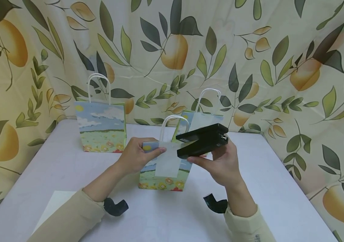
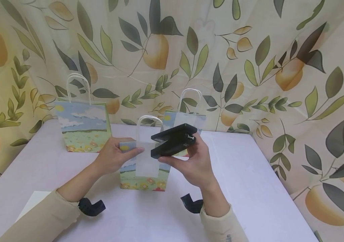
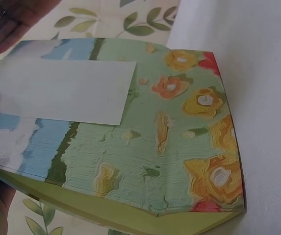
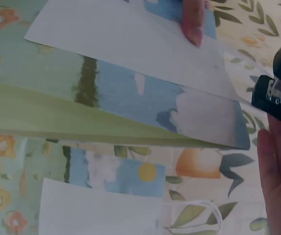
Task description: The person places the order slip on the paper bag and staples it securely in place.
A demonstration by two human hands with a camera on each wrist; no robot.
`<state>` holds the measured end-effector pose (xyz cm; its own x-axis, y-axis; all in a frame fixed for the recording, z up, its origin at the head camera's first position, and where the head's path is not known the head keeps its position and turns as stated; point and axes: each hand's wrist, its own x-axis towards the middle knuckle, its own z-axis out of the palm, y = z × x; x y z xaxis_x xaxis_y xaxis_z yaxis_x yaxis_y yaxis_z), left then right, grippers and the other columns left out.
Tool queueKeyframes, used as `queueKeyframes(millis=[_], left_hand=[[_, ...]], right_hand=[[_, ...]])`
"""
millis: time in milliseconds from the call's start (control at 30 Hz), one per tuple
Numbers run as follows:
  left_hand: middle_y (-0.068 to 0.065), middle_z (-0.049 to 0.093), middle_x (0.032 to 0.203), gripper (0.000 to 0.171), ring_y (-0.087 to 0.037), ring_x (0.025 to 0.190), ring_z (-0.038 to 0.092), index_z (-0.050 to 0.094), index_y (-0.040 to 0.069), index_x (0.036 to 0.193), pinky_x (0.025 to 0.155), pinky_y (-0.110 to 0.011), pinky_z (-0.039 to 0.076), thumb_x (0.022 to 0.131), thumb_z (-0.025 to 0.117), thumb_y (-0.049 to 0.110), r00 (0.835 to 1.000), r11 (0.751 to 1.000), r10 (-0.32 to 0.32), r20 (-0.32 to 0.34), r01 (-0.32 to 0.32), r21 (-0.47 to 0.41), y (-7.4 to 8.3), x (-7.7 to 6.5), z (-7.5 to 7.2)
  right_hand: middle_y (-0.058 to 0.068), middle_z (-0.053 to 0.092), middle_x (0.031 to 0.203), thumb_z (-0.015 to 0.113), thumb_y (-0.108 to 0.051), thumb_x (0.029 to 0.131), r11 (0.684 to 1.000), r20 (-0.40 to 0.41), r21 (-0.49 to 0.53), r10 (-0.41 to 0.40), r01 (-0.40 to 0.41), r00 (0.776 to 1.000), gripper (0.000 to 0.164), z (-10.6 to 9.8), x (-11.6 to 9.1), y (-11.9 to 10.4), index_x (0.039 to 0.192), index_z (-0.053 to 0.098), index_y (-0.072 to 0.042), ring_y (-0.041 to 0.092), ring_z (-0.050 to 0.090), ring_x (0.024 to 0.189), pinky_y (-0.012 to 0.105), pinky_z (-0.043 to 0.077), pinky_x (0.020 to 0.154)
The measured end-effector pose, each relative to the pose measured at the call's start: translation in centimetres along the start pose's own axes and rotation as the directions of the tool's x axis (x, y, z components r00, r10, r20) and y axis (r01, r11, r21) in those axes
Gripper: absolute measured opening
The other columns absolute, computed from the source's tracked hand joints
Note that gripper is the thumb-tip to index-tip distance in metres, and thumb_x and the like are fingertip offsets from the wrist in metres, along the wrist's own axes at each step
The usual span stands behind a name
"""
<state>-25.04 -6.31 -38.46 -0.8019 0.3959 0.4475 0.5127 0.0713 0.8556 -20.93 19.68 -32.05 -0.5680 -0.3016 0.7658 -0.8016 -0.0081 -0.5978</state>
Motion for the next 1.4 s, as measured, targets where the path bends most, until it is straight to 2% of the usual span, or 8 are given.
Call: queueKeyframes(millis=[100,200,400,600,733,967,1133,1400], left_hand=[[0.0,0.056,0.058,0.022,-0.01,0.056,0.052,0.072,0.008,0.076,0.053,-0.022,0.044,0.095,0.076,0.015,1.0,1.0,0.008,-0.004,-0.008,0.007,0.0,0.0,0.1],[0.004,0.047,0.056,0.029,-0.011,0.055,0.049,0.066,0.007,0.069,0.052,-0.022,0.041,0.096,0.076,0.016,1.0,1.0,0.01,-0.003,-0.01,0.006,0.0,-0.1,0.3],[-0.001,0.055,0.058,0.024,-0.013,0.057,0.055,0.071,0.008,0.074,0.055,-0.023,0.048,0.096,0.076,0.015,1.0,1.0,0.008,0.0,-0.008,-0.002,0.1,-0.1,0.5],[0.0,0.055,0.057,0.018,-0.008,0.053,0.045,0.075,0.011,0.079,0.05,-0.022,0.036,0.096,0.076,0.017,1.0,1.0,0.024,0.003,-0.024,-0.004,0.0,0.0,0.8],[0.004,0.047,0.055,0.021,-0.007,0.051,0.04,0.072,0.012,0.076,0.048,-0.023,0.031,0.097,0.075,0.018,0.999,0.999,0.037,0.005,-0.037,0.001,-0.1,0.0,0.8],[0.006,0.045,0.054,0.024,-0.008,0.051,0.041,0.07,0.012,0.073,0.048,-0.023,0.032,0.096,0.075,0.017,0.999,0.999,0.044,0.005,-0.044,0.018,-0.1,0.0,0.9],[0.002,0.057,0.058,0.017,-0.009,0.054,0.048,0.075,0.013,0.08,0.052,-0.022,0.039,0.096,0.075,0.017,1.0,0.999,0.029,0.006,-0.029,0.044,0.0,0.0,0.8],[0.001,0.069,0.07,0.006,-0.009,0.058,0.052,0.077,0.012,0.094,0.054,-0.023,0.043,0.097,0.074,0.016,0.999,0.995,0.044,0.018,-0.046,0.085,0.2,-0.1,0.6]], right_hand=[[0.009,0.072,0.116,0.092,-0.011,0.078,0.998,-0.01,-0.057,0.014,-0.015,1.0,0.061,0.5,-0.1,0.2,0.121,0.057,0.014,0.015,0.072,0.104,0.028,0.056,0.098],[0.011,0.068,0.124,0.092,-0.007,0.077,0.996,-0.017,-0.083,0.043,-0.044,0.999,0.066,0.9,-0.2,0.4,0.127,0.055,0.013,0.018,0.068,0.113,0.031,0.052,0.106],[0.018,0.062,0.137,0.089,0.007,0.074,0.979,0.013,-0.131,0.158,-0.155,0.987,0.076,1.3,-0.2,0.6,0.138,0.049,0.008,0.02,0.061,0.129,0.036,0.045,0.115],[0.016,0.069,0.125,0.086,0.012,0.074,0.972,0.037,-0.154,0.187,-0.179,0.982,0.069,1.3,-0.2,0.8,0.132,0.051,0.005,0.019,0.064,0.12,0.036,0.046,0.111],[0.011,0.067,0.125,0.083,0.015,0.075,0.969,0.038,-0.169,0.19,-0.181,0.981,0.075,1.4,-0.3,1.1,0.14,0.048,0.004,0.017,0.065,0.116,0.031,0.048,0.108],[0.014,0.069,0.125,0.085,0.01,0.076,0.961,0.038,-0.211,0.189,-0.177,0.981,0.092,1.8,-0.3,1.2,0.155,0.04,-0.005,0.017,0.07,0.113,0.034,0.049,0.108],[0.014,0.071,0.125,0.087,0.008,0.076,0.955,0.039,-0.218,0.215,-0.201,0.976,0.106,2.0,-0.2,1.2,0.162,0.031,-0.016,0.016,0.071,0.114,0.033,0.048,0.11],[0.012,0.072,0.125,0.088,0.008,0.074,0.941,0.051,-0.271,0.224,-0.202,0.973,0.078,2.3,-0.4,1.4,0.144,0.056,-0.006,0.012,0.071,0.113,0.028,0.051,0.105]])
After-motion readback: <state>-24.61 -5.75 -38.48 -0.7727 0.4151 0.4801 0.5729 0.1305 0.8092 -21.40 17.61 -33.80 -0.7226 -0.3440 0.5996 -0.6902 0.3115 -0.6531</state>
